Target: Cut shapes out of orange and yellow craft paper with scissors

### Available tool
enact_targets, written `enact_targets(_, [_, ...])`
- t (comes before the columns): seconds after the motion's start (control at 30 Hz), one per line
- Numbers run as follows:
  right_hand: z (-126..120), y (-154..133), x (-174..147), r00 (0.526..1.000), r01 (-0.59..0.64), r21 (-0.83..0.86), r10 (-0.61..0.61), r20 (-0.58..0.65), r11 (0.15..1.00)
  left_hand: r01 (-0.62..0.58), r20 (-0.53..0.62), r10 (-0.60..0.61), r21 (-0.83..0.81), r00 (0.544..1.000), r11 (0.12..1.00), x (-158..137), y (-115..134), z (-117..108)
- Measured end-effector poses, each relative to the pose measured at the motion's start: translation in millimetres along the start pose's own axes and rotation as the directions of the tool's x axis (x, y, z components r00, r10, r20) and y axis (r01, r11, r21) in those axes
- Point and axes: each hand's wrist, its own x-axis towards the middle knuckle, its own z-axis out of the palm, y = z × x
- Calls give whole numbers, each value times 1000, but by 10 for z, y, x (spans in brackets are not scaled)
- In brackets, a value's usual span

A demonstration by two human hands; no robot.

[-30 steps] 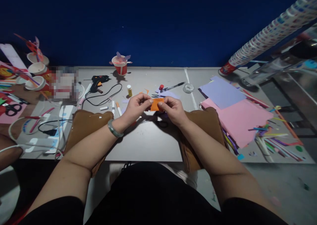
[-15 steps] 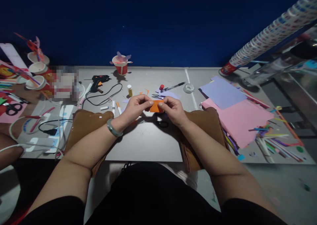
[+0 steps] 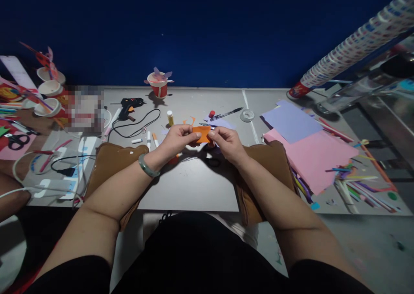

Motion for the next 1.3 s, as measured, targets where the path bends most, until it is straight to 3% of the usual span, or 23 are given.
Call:
enact_targets(0.1, [-85,-41,13,993,40,-360,3,119,932,-20,-78,14,-68,997,997,16,61,-46])
enact_targets(0.17, [-136,-74,11,972,136,-617,17,236,775,-33,-116,20,-112,993,993,24,98,-65])
enact_targets(0.23, [-164,-105,-1,939,220,-766,82,334,604,-45,-141,26,-136,990,990,30,123,-74])
enact_targets(0.37, [-146,-129,-30,880,287,-874,251,402,393,-57,-179,32,-134,983,989,37,141,-75])
enact_targets(0.5, [-117,-106,-36,860,320,-884,287,422,340,-74,-199,52,-104,979,992,36,151,-81])
enact_targets(0.77, [-153,-117,-36,887,349,-859,163,432,374,-156,-264,131,-76,956,985,57,164,-131])
enact_targets(0.87, [-181,-146,-46,941,238,-863,115,318,445,-207,-307,167,-102,937,973,66,192,-144])
enact_targets(0.97, [-224,-131,-45,993,60,-791,46,110,608,-227,-331,178,-117,927,967,64,225,-146])
enact_targets(1.03, [-258,-110,-24,997,-16,-636,-36,-69,771,-238,-341,180,-137,923,962,61,240,-142])
enact_targets(1.1, [-284,-98,15,962,-18,-376,-86,-258,926,-249,-349,181,-159,919,955,58,247,-135])
enact_targets(1.17, [-286,-97,61,930,17,-59,-37,-366,998,-258,-354,185,-170,917,951,55,248,-131])
enact_targets(1.23, [-249,-90,92,942,-3,185,65,-331,983,-257,-352,185,-169,917,951,52,243,-130])
enact_targets(1.3, [-172,-62,88,967,-77,279,140,-213,957,-256,-349,185,-169,918,952,49,234,-133])
